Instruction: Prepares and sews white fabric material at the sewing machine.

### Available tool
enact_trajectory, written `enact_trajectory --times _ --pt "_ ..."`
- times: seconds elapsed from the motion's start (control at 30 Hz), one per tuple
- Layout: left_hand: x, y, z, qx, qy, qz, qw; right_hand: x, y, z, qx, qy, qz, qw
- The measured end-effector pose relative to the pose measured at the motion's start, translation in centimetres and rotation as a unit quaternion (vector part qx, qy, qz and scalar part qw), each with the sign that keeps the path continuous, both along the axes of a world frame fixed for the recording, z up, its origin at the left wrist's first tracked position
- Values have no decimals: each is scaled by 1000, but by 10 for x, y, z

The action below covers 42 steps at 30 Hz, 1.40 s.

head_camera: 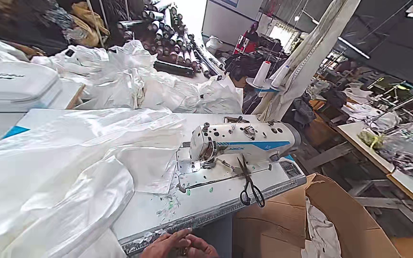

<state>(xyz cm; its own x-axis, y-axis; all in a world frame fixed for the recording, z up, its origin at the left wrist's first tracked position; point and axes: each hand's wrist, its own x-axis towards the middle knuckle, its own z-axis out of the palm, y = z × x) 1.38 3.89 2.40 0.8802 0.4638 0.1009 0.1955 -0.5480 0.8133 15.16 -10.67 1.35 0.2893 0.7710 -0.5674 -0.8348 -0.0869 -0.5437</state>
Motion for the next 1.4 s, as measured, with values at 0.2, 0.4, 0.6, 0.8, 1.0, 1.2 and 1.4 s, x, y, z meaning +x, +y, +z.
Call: enact_trajectory --times 0.2,0.4,0.6,0.8,1.0,1.2,1.4 --pt "4 -14 -8 42 -29 12 999 -9 5 2 -67 -73 -65 993" --pt "11 -11 -3 -299 -155 73 939 -4 10 20 -21 -115 -75 990" --pt "42 19 28 -615 -309 112 717 94 30 144 120 -372 -55 919" --pt "117 45 71 -707 -359 76 605 225 110 222 -157 -754 -133 624" --pt "115 46 75 -697 -318 44 641 240 126 214 -254 -802 -70 535" --pt "108 48 62 -701 -313 35 640 238 131 208 -152 -809 -156 545" --pt "113 48 67 -711 -314 14 630 140 95 172 49 -796 -8 603"
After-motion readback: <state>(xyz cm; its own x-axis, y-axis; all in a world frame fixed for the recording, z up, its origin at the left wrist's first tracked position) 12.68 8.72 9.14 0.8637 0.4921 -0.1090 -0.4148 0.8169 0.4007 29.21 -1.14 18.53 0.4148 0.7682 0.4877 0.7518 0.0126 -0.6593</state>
